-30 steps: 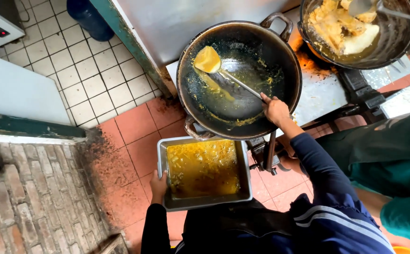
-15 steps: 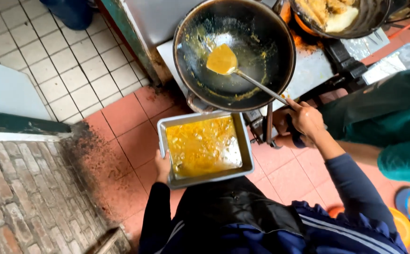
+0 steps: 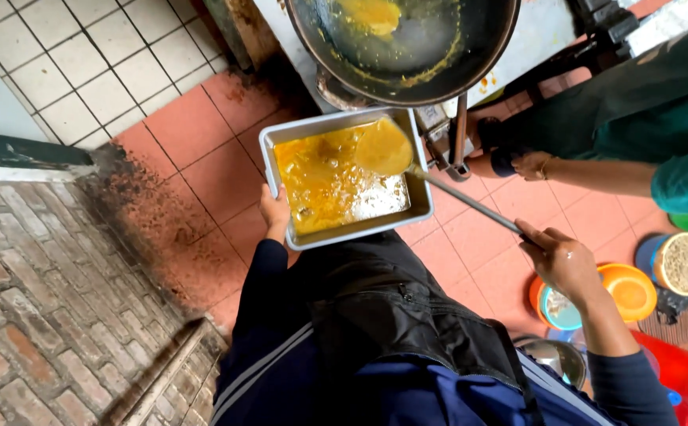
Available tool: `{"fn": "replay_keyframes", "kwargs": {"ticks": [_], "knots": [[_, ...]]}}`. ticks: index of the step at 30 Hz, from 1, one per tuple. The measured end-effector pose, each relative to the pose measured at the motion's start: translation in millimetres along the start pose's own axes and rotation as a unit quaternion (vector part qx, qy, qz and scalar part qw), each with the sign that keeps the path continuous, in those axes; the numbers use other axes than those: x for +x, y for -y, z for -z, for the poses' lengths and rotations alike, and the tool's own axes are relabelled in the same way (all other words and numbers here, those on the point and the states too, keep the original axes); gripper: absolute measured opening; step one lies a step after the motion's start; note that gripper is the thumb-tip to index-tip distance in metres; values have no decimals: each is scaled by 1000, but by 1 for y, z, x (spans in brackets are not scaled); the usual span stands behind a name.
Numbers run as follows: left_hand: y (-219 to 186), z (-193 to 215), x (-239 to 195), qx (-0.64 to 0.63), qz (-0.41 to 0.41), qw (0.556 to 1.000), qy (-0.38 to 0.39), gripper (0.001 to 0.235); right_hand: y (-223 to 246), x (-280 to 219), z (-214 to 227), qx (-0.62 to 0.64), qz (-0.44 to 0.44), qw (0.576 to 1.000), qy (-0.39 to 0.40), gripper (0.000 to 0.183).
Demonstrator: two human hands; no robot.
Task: Transferring food from a wok to a tray and opening a packet of cooking oil with a knife.
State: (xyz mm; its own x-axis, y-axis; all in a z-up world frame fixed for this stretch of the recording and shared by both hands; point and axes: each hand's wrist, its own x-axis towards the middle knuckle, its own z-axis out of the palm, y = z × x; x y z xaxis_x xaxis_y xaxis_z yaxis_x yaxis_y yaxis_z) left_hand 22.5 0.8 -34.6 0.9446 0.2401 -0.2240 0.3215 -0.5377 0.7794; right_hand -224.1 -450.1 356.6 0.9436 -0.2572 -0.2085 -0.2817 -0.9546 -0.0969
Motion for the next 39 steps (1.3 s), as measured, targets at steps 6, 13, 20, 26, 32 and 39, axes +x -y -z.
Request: {"fn": "replay_keyframes", "kwargs": {"ticks": [6, 13, 20, 26, 32, 39], "knots": [[-10, 5, -3, -27, 3, 1000, 7, 27, -10, -12, -64, 69, 8, 991, 116, 48], [-17, 10, -6, -31, 8, 999, 9, 27, -15, -8, -96, 276, -171, 907, 268, 45], [-22, 12, -8, -27, 16, 999, 15, 28, -36, -7, -128, 400, -290, 783, 379, 55], [-16, 8, -4, -33, 20, 999, 11, 26, -50, 12, -104, 69, -143, 938, 309, 55], [-2, -1, -2, -22, 9, 1000, 0, 29, -52, 21, 50, -57, -71, 984, 155, 47], [2, -3, -4, -14, 20, 1000, -11, 31, -8, 158, 142, -273, 25, 959, -65, 37]]}}
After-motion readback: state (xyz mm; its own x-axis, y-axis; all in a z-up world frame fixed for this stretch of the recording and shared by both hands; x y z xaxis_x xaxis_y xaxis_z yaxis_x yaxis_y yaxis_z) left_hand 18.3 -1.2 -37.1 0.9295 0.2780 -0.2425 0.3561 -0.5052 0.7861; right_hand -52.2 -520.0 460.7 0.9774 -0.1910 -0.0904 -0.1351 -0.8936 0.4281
